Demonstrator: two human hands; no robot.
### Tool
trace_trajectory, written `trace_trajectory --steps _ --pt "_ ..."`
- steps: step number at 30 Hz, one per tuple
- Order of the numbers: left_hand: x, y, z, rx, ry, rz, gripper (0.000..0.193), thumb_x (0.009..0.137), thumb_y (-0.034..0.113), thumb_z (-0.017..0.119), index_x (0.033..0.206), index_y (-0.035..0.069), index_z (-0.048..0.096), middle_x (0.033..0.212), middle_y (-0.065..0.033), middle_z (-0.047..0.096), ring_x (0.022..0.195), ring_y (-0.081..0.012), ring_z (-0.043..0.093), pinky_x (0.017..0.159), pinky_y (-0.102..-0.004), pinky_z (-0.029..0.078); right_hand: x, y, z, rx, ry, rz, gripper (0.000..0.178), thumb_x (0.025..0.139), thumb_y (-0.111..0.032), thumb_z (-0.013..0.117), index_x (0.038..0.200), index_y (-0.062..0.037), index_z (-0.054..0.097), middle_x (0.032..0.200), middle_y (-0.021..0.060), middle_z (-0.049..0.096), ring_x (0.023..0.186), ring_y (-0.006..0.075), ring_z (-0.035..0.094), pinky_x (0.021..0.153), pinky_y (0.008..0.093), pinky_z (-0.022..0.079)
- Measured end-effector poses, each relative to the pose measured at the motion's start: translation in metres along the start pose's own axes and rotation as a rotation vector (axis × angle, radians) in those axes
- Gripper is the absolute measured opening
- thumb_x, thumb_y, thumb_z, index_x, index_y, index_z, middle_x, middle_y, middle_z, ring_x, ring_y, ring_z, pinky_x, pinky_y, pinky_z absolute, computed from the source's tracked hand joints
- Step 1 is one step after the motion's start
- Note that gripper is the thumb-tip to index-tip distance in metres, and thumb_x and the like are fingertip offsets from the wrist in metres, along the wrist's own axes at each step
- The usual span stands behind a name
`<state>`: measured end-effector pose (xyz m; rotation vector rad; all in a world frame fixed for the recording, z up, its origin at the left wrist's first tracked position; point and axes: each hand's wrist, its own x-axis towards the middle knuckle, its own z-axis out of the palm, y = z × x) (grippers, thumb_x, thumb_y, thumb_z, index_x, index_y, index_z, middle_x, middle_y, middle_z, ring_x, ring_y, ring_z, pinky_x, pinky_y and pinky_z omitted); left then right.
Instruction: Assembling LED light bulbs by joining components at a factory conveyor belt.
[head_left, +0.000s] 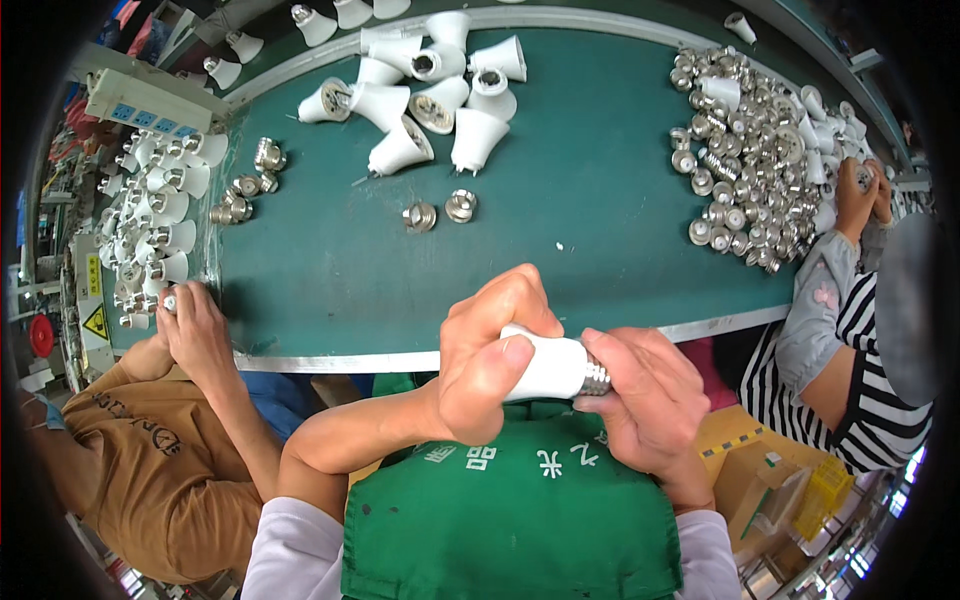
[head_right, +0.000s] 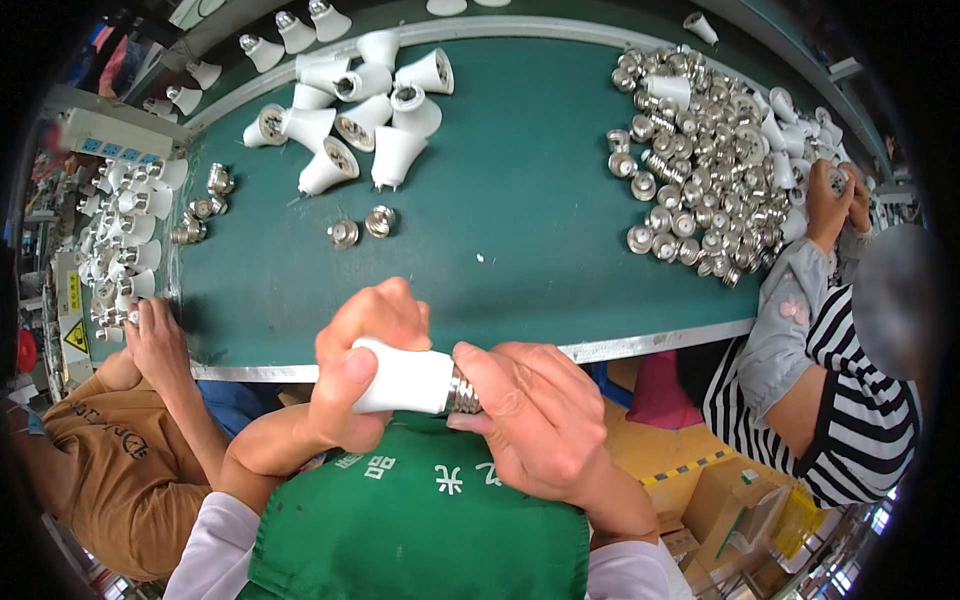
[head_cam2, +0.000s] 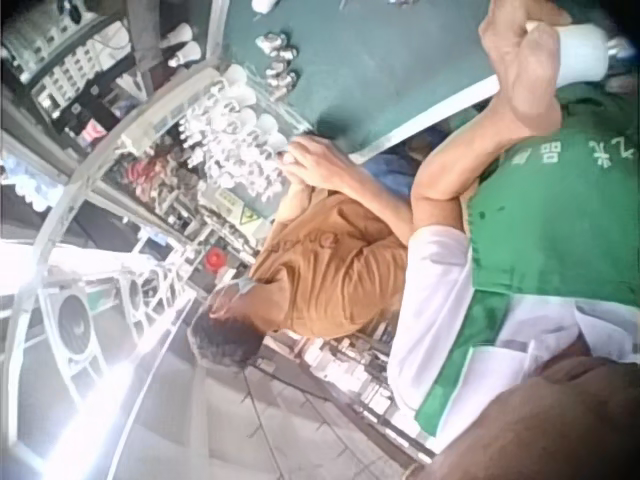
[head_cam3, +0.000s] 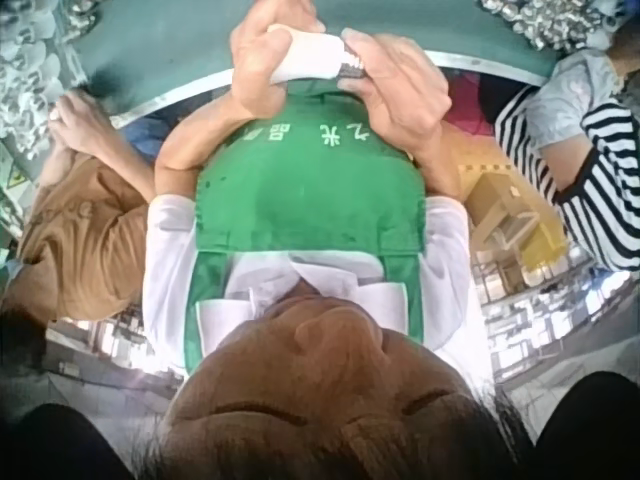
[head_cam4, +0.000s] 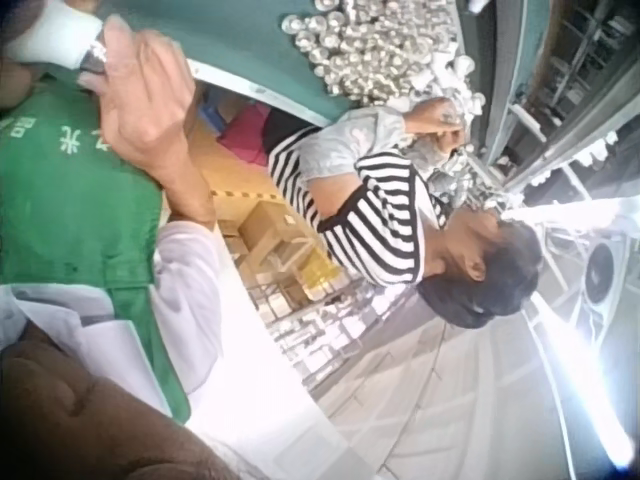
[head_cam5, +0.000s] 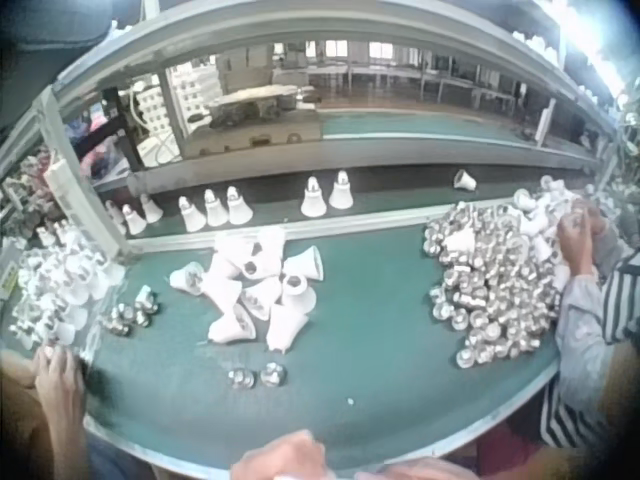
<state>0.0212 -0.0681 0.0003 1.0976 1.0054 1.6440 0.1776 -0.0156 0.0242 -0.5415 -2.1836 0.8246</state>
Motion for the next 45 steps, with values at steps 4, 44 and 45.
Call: trace_trajectory --steps 4,44,45 --pt "-0.004 -0.029 -0.003 -0.024 0.160 -0.099 0.036 0.080 0.036 0.038 0.076 0.001 0.046 0.071 -0.0095 0.044 0.064 -0.0149 0.038 0.060 -0.0277 0.032 0.001 0.023 0.007 -0.016 -0.060 0.034 0.043 0.060 -0.003 0.070 0.101 0.0053 0.058 0.074 0.0158 0.059 0.065 0.0287 0.058 0.058 0.0344 0.046" --pt "0.017 -0.066 -0.027 0.740 0.092 0.193 0.028 0.065 0.004 0.066 0.091 0.001 0.056 0.092 -0.0163 0.056 0.079 -0.0284 0.056 0.068 -0.0361 0.046 0.291 0.313 -0.068 -0.166 0.096 0.534 0.064 0.067 -0.041 0.069 0.114 -0.0013 0.052 0.094 0.0183 0.062 0.089 0.0333 0.059 0.079 0.0377 0.046" --pt "0.027 -0.082 -0.029 0.655 0.041 0.178 0.028 0.065 0.003 0.066 0.091 0.001 0.056 0.093 -0.0162 0.056 0.079 -0.0286 0.056 0.069 -0.0363 0.046 0.274 0.348 -0.102 -0.313 0.181 0.542 0.068 0.068 -0.046 0.066 0.116 0.0004 0.051 0.093 0.0192 0.063 0.088 0.0334 0.060 0.080 0.0381 0.046"
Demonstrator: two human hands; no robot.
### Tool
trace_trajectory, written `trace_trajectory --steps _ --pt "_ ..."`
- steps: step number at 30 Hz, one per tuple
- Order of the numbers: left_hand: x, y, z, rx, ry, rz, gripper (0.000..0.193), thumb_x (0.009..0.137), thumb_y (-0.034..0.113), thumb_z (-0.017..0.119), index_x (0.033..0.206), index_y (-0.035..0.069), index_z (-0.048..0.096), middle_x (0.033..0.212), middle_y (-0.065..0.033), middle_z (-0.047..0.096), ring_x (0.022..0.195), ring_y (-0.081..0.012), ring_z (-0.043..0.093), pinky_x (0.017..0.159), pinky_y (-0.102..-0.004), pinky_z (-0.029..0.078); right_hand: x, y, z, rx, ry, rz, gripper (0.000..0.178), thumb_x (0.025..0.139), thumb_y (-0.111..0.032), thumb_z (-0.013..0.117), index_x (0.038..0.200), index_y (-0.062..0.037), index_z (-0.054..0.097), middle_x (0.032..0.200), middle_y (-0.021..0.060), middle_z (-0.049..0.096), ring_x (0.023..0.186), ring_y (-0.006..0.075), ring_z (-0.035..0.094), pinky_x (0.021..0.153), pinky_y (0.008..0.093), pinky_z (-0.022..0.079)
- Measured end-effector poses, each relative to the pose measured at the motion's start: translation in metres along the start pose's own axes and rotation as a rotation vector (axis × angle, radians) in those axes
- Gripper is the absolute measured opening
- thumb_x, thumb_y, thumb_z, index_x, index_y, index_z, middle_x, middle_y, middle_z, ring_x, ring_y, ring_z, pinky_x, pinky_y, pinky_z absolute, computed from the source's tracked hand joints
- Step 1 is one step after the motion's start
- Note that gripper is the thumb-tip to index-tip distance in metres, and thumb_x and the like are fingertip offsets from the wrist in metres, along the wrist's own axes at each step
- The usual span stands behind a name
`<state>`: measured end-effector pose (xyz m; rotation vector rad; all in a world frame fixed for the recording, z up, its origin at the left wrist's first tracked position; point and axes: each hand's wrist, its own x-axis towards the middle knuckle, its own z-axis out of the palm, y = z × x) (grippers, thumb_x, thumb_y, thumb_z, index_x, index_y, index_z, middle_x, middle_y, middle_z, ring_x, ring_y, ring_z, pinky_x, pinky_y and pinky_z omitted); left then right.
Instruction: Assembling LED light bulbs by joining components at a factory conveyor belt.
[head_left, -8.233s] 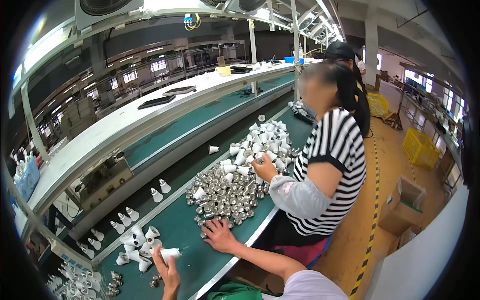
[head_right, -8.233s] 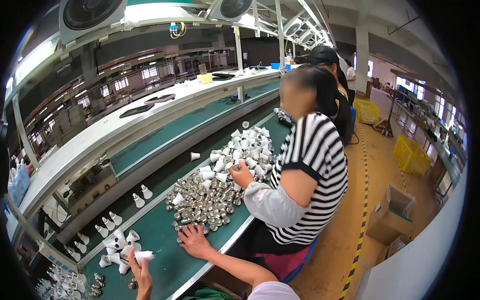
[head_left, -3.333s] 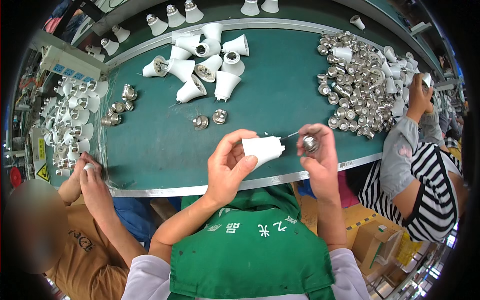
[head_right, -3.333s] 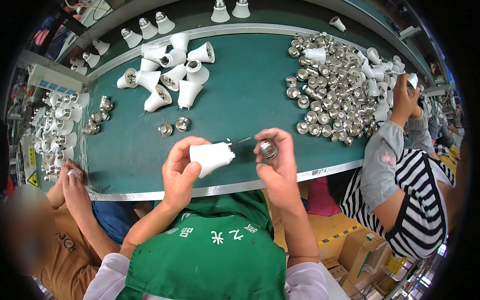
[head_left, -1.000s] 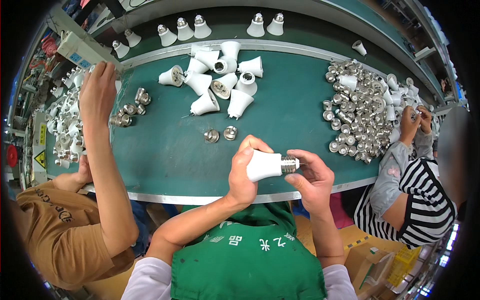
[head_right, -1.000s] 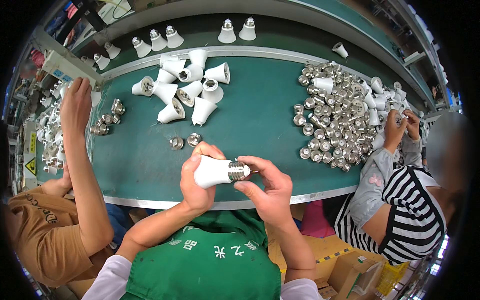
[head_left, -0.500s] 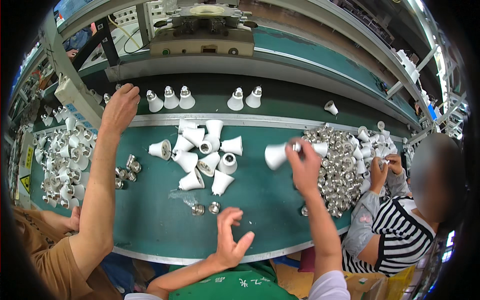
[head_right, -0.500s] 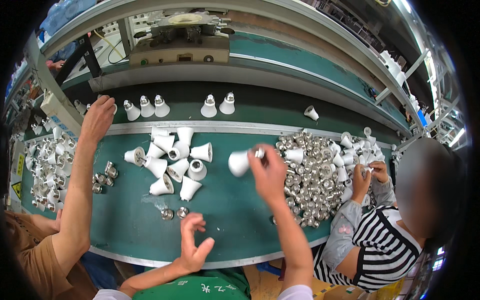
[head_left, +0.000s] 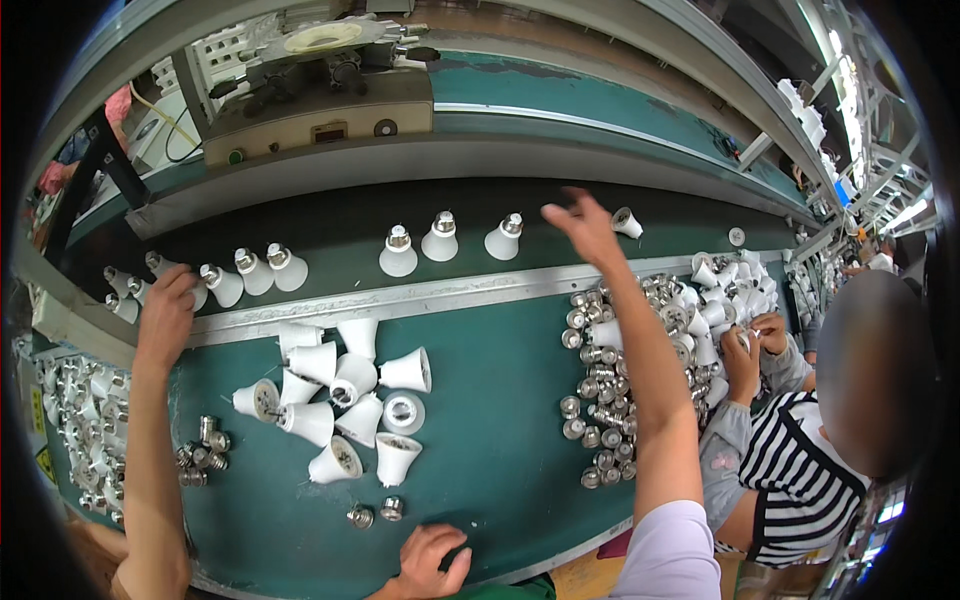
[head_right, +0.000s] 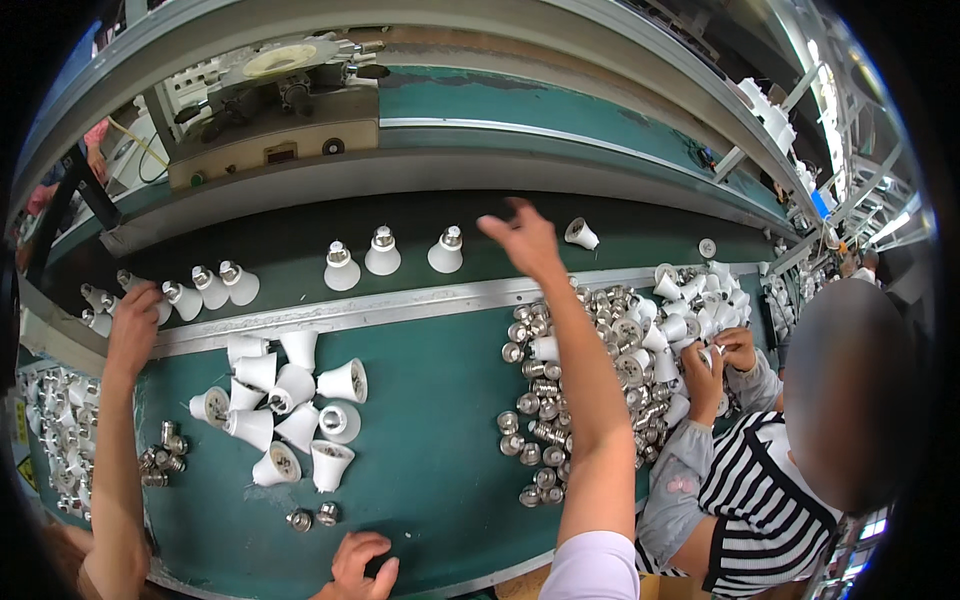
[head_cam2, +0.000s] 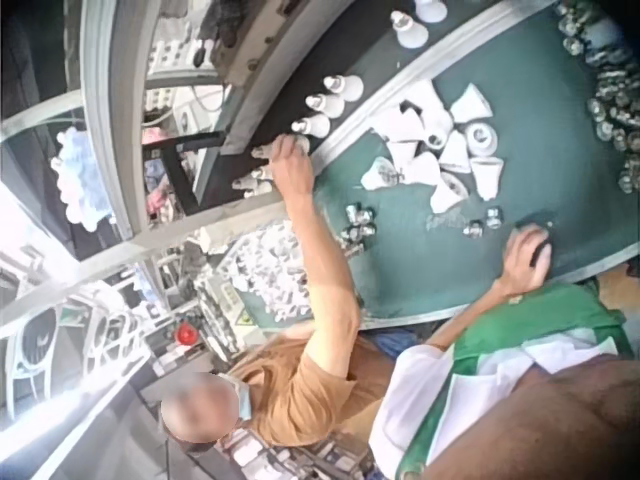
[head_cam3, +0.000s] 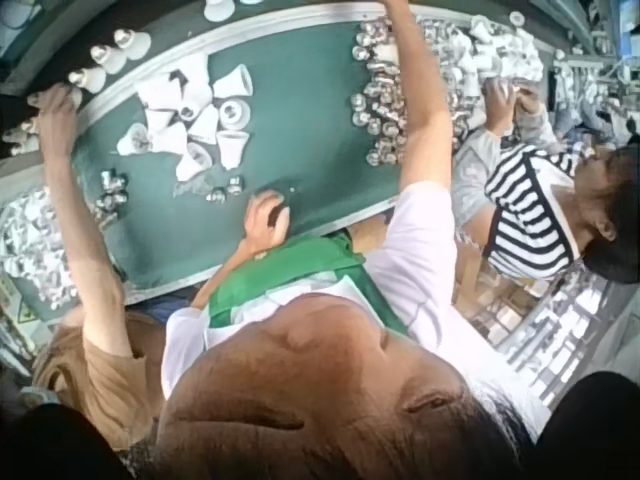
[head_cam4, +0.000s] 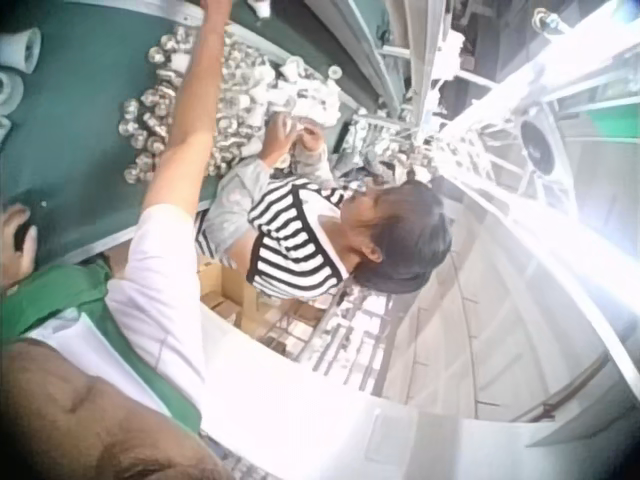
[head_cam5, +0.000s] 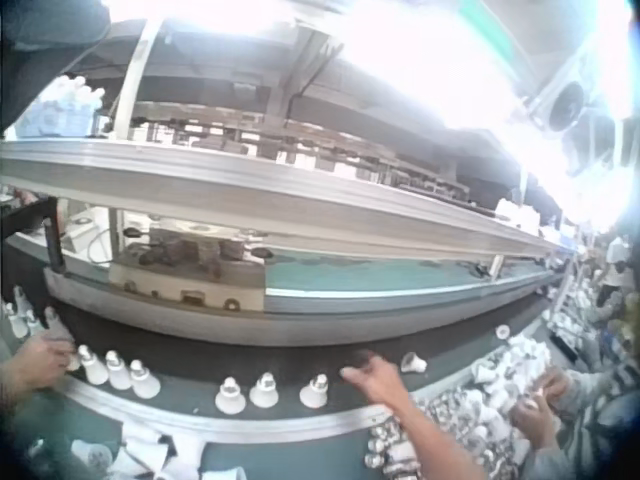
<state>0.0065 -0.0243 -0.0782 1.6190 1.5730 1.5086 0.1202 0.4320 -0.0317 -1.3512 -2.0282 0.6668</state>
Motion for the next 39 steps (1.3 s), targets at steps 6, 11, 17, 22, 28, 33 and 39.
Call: trace_trajectory --steps 6,11,17,22,28,33,39 --pt "-0.005 0.012 -0.010 0.009 -0.039 0.003 0.028 0.067 0.000 0.064 0.093 0.002 0.057 0.094 -0.0155 0.057 0.082 -0.0298 0.057 0.072 -0.0376 0.045 0.035 0.074 -0.033 -0.736 0.289 0.219 0.069 0.064 -0.030 0.068 0.124 -0.0083 0.042 0.123 0.0125 0.048 0.113 0.0309 0.043 0.091 0.0465 0.035" --pt "-0.007 0.011 -0.010 0.017 -0.042 0.042 0.028 0.068 -0.003 0.063 0.094 0.003 0.057 0.095 -0.0151 0.058 0.083 -0.0306 0.057 0.074 -0.0385 0.045 0.030 0.056 -0.030 -0.782 -0.132 0.255 0.051 0.064 -0.027 0.071 0.111 -0.0163 0.056 0.107 0.0026 0.060 0.106 0.0264 0.050 0.089 0.0481 0.033" --pt "-0.001 0.012 -0.003 0.059 -0.019 0.124 0.015 0.070 0.000 0.062 0.085 0.002 0.059 0.077 -0.0101 0.061 0.062 -0.0224 0.058 0.054 -0.0295 0.047 -0.050 -0.025 -0.033 -0.164 0.116 -0.109 0.027 0.072 -0.021 0.066 0.096 -0.0109 0.058 0.090 0.0104 0.061 0.094 0.0283 0.054 0.082 0.0418 0.038" --pt "-0.016 0.007 -0.008 -0.117 -0.109 -0.083 0.018 0.085 0.015 0.053 0.093 0.001 0.059 0.072 -0.0087 0.059 0.062 -0.0209 0.057 0.058 -0.0300 0.045 -0.247 -0.139 -0.011 0.064 -0.091 -0.642 0.030 0.067 -0.006 0.064 0.097 -0.0061 0.058 0.092 0.0093 0.059 0.089 0.0273 0.055 0.084 0.0382 0.040" --pt "0.001 0.055 -0.009 -1.431 0.043 -1.036 0.048 0.093 0.043 0.030 0.121 0.005 0.039 0.106 -0.0108 0.054 0.090 -0.0211 0.056 0.077 -0.0340 0.046 -0.383 -0.148 0.016 0.139 -0.030 -0.765 0.034 0.068 -0.008 0.063 0.101 -0.0022 0.058 0.103 0.0104 0.059 0.103 0.0267 0.054 0.091 0.0454 0.037" --pt "-0.020 0.044 -0.003 -1.475 -0.100 -0.814 0.037 0.090 0.029 0.047 0.121 0.013 0.034 0.099 -0.0123 0.054 0.088 -0.0249 0.056 0.072 -0.0348 0.048 -0.392 -0.119 -0.027 0.105 0.052 -0.567 0.042 0.073 -0.023 0.063 0.107 -0.0014 0.054 0.109 0.0153 0.055 0.101 0.0323 0.051 0.088 0.0432 0.036" --pt "-0.021 0.048 0.004 -1.436 0.005 -0.844 0.038 0.086 0.028 0.055 0.117 0.013 0.038 0.109 -0.0112 0.051 0.094 -0.0262 0.054 0.076 -0.0354 0.047 -0.373 -0.045 -0.049 -0.613 0.117 -0.315 0.035 0.069 -0.003 0.059 0.105 -0.0027 0.055 0.098 0.0154 0.051 0.090 0.0296 0.049 0.078 0.0389 0.035"
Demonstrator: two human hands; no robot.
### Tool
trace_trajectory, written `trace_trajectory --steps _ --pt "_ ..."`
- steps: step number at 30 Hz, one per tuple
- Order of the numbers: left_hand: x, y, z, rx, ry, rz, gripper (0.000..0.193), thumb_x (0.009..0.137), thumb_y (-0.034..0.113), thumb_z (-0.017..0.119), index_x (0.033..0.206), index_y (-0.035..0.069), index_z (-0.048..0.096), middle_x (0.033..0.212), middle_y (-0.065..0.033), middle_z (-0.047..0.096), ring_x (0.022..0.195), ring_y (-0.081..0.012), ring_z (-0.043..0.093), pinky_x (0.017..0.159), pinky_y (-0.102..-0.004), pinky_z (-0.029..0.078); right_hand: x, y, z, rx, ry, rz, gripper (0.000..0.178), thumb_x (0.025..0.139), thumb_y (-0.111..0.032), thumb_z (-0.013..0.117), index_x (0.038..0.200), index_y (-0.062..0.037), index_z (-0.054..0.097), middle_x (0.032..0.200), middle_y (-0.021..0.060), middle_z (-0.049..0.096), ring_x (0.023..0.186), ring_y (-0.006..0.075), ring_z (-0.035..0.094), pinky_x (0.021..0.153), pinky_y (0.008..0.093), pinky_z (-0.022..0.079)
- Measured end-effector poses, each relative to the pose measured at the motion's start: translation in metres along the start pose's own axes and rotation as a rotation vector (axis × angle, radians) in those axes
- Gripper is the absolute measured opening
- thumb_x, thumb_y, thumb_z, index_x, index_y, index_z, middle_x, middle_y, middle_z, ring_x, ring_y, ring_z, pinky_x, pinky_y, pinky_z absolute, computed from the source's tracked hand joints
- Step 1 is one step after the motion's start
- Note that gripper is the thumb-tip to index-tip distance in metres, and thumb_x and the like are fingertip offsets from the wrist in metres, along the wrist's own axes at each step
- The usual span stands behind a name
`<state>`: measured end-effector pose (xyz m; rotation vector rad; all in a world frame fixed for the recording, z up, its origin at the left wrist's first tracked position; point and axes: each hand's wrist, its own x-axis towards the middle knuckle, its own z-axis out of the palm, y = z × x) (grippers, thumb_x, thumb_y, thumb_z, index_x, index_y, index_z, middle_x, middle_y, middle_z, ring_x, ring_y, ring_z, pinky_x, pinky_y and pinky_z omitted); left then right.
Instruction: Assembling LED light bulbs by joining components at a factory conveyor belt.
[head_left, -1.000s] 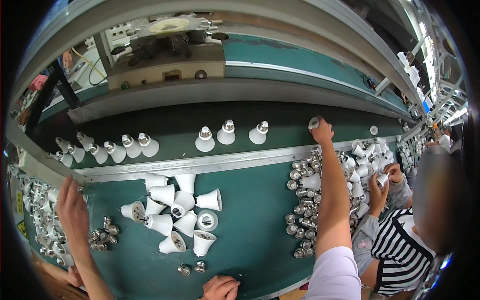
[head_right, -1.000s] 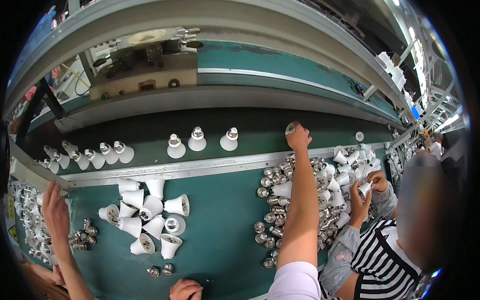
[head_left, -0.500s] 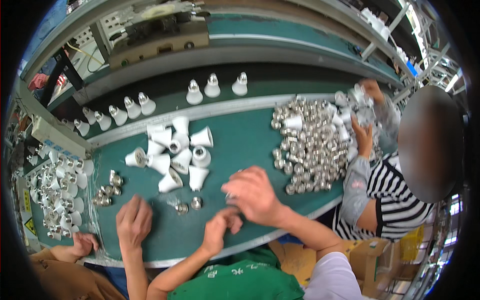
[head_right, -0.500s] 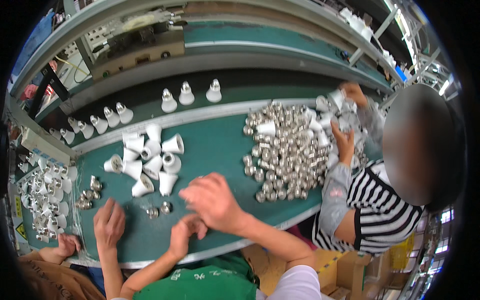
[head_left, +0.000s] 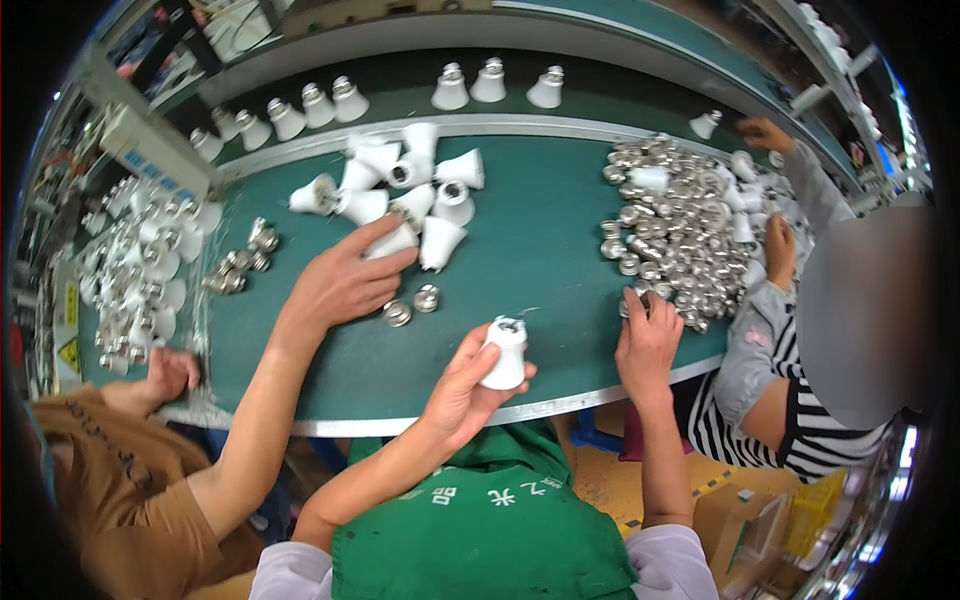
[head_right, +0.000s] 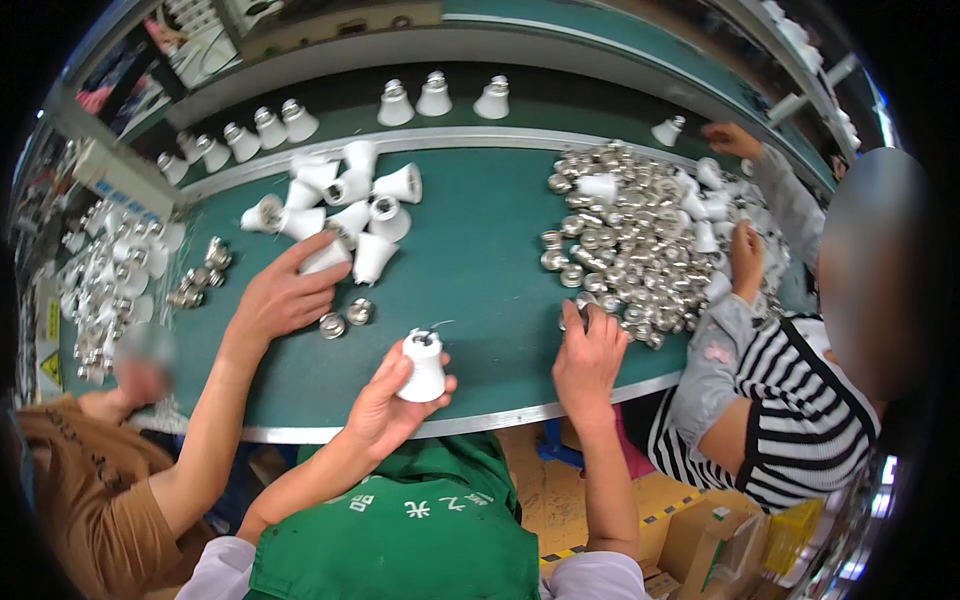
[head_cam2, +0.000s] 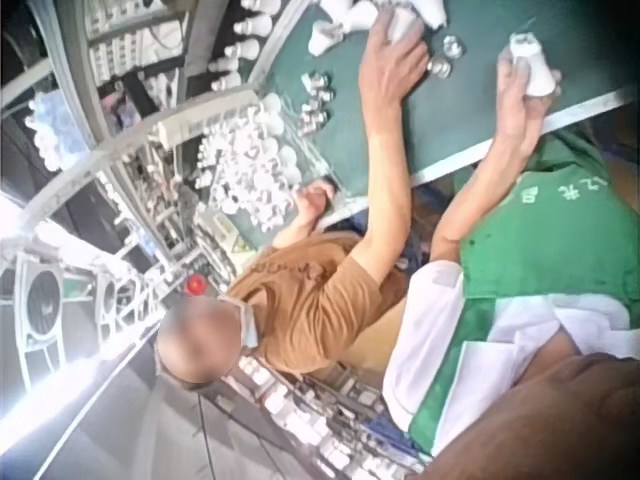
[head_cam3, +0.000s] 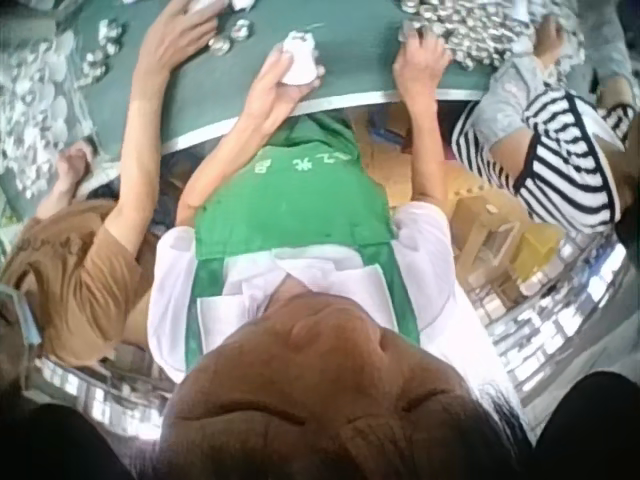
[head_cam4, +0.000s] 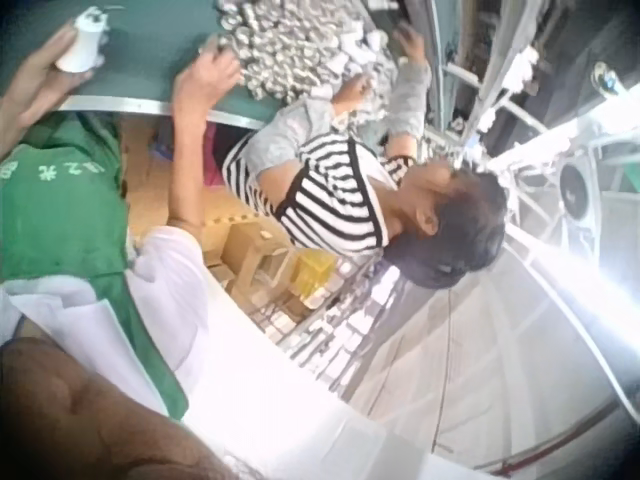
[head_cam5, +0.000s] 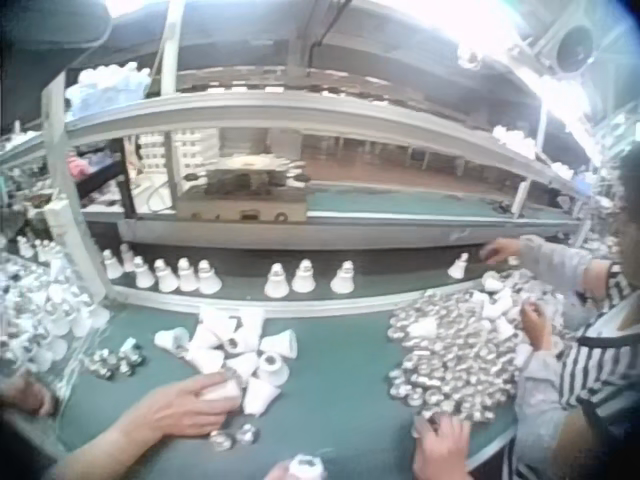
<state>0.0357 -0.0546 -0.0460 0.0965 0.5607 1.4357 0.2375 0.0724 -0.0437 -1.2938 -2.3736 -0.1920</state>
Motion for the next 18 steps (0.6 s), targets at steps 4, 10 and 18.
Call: trace_trajectory --steps 4,10,18 --pt "-0.001 0.001 0.003 -0.058 -0.046 0.012 0.048 0.083 0.024 0.060 0.122 0.012 0.037 0.117 -0.0094 0.048 0.105 -0.0273 0.051 0.085 -0.0371 0.045 0.013 0.007 0.004 0.050 -0.104 -0.062 0.033 0.068 -0.002 0.062 0.100 -0.0018 0.055 0.098 0.0156 0.052 0.087 0.0297 0.051 0.078 0.0380 0.035" --pt "-0.001 0.005 0.002 -0.038 -0.068 0.059 0.046 0.078 0.019 0.066 0.116 0.012 0.041 0.123 -0.0097 0.046 0.106 -0.0254 0.051 0.087 -0.0364 0.045 0.022 -0.046 -0.024 0.905 -0.175 0.130 0.024 0.070 0.001 0.056 0.094 -0.0006 0.050 0.092 0.0096 0.053 0.077 0.0180 0.051 0.071 0.0283 0.038" --pt "-0.001 0.005 -0.001 0.160 -0.128 0.212 0.038 0.076 0.009 0.068 0.107 0.008 0.046 0.126 -0.0088 0.041 0.103 -0.0161 0.049 0.086 -0.0317 0.045 0.015 -0.101 -0.034 1.606 -0.282 0.403 0.024 0.072 -0.004 0.067 0.095 0.0003 0.061 0.079 0.0002 0.054 0.068 0.0045 0.045 0.054 0.0190 0.034"
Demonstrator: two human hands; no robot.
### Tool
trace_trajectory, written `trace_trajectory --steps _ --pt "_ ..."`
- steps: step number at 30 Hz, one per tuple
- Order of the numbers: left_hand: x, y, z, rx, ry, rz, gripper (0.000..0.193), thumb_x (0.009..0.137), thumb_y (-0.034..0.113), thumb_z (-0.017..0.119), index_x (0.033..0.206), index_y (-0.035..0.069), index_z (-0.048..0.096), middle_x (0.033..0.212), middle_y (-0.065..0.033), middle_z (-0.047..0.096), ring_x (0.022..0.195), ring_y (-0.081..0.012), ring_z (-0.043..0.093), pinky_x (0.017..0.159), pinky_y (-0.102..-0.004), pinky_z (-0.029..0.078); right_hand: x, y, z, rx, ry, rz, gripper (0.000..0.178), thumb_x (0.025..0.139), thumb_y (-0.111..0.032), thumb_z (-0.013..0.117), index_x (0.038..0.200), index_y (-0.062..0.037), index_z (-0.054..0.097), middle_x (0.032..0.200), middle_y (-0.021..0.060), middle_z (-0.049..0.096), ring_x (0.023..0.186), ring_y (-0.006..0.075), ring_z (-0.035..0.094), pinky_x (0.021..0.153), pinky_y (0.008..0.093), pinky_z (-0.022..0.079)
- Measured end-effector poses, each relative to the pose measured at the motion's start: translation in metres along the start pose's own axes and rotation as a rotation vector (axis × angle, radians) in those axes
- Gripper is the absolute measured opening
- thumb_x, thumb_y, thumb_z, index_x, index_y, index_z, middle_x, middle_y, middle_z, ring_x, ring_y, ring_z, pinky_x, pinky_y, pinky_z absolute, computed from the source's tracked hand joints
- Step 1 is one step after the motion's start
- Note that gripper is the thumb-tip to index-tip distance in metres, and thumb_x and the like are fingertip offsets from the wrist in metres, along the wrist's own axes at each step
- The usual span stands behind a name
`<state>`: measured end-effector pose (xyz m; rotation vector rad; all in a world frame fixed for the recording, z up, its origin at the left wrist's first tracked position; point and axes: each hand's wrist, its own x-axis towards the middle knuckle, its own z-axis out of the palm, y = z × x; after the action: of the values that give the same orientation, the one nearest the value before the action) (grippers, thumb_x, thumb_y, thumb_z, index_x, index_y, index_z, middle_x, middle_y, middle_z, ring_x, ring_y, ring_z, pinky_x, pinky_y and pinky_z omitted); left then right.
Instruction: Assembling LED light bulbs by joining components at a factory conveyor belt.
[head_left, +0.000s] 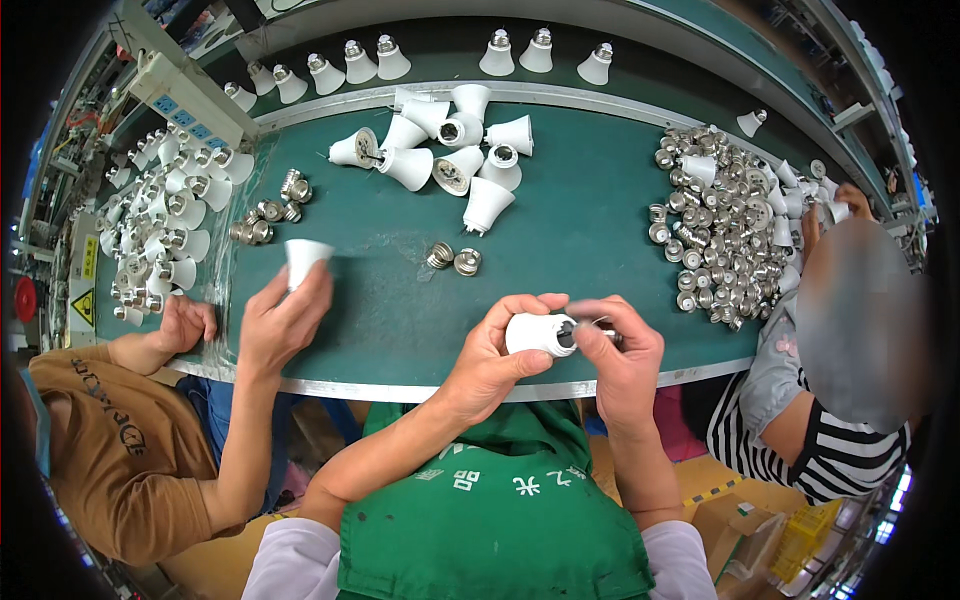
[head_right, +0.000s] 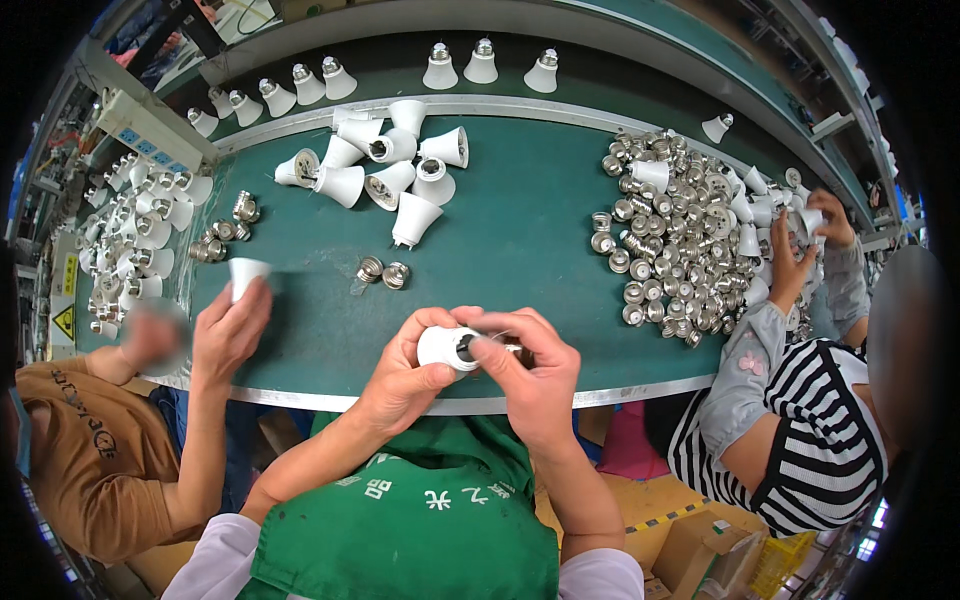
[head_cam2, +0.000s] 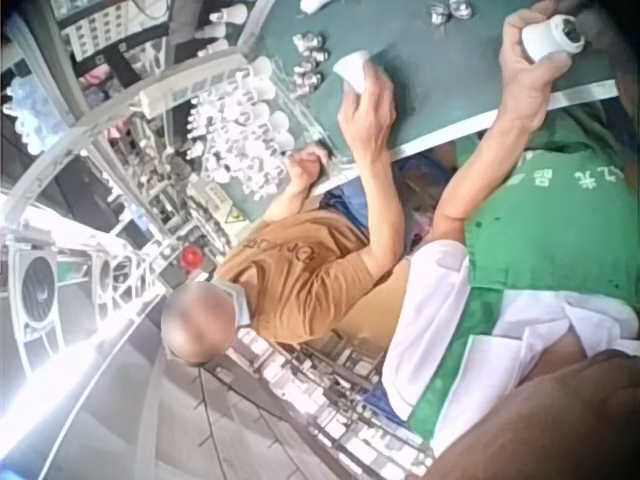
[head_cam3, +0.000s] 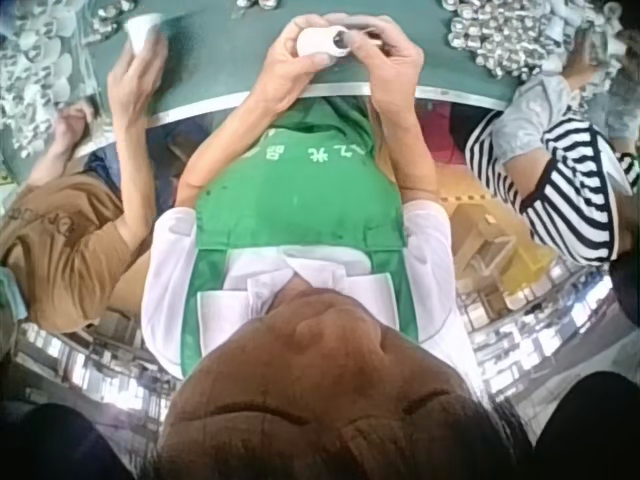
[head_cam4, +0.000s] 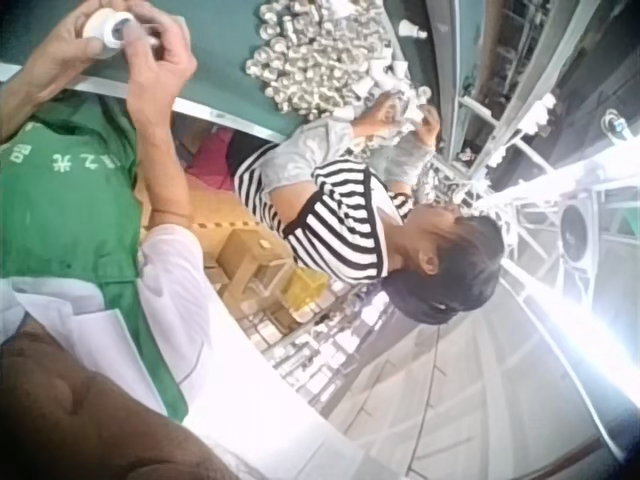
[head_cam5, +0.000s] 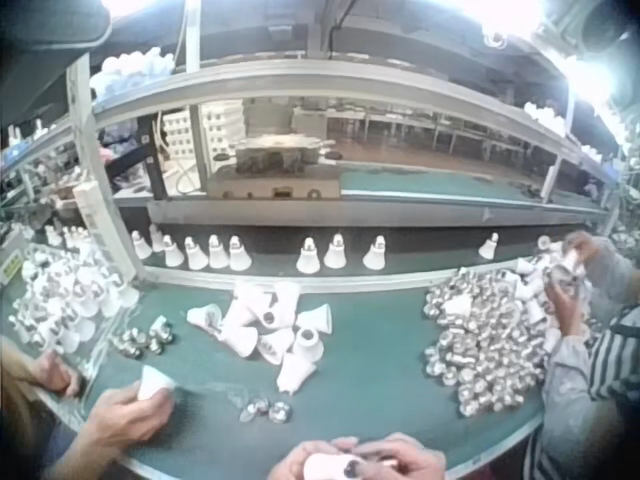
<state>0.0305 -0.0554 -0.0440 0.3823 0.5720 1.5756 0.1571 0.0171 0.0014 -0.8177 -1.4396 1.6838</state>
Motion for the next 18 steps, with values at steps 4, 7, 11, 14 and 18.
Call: trace_trajectory --steps 4,7,11,14,18 --pt "-0.011 0.009 -0.004 -0.001 0.023 -0.180 0.041 0.071 0.003 0.067 0.107 0.009 0.048 0.113 -0.0087 0.049 0.100 -0.0196 0.052 0.079 -0.0340 0.048 -0.001 -0.008 0.000 -0.307 0.099 -0.140 0.006 0.070 0.001 0.066 0.076 -0.0004 0.066 0.067 0.0008 0.055 0.056 0.0055 0.044 0.049 0.0197 0.031" --pt "-0.019 0.011 -0.010 0.161 -0.004 -0.048 0.040 0.070 0.002 0.067 0.105 0.009 0.049 0.114 -0.0095 0.049 0.097 -0.0212 0.054 0.077 -0.0331 0.050 0.004 -0.023 -0.017 -0.488 0.054 -0.232 0.007 0.066 0.003 0.066 0.072 -0.0012 0.065 0.062 0.0014 0.054 0.053 0.0061 0.043 0.046 0.0194 0.030" --pt "-0.019 0.014 -0.012 0.112 0.116 0.072 0.043 0.068 -0.005 0.066 0.105 0.011 0.052 0.119 -0.0113 0.047 0.101 -0.0232 0.054 0.081 -0.0353 0.049 -0.002 -0.035 -0.029 -0.316 0.255 -0.238 0.009 0.065 0.003 0.065 0.072 -0.0020 0.066 0.060 0.0024 0.054 0.052 0.0068 0.044 0.045 0.0198 0.030" --pt "-0.016 0.012 -0.010 0.168 0.111 0.133 0.044 0.066 -0.007 0.067 0.105 0.011 0.053 0.124 -0.0119 0.044 0.107 -0.0235 0.051 0.086 -0.0365 0.047 -0.015 -0.027 -0.004 -0.539 0.044 -0.255 0.006 0.071 0.001 0.064 0.077 -0.0004 0.066 0.061 0.0032 0.055 0.051 0.0077 0.044 0.045 0.0211 0.030" --pt "-0.013 0.010 -0.012 0.282 0.054 0.255 0.044 0.064 -0.009 0.067 0.102 0.009 0.054 0.125 -0.0136 0.042 0.112 -0.0243 0.047 0.089 -0.0366 0.045 -0.012 -0.014 0.014 -0.534 0.119 -0.297 0.006 0.075 -0.002 0.063 0.079 0.0006 0.066 0.060 0.0028 0.054 0.051 0.0076 0.042 0.045 0.0217 0.029"
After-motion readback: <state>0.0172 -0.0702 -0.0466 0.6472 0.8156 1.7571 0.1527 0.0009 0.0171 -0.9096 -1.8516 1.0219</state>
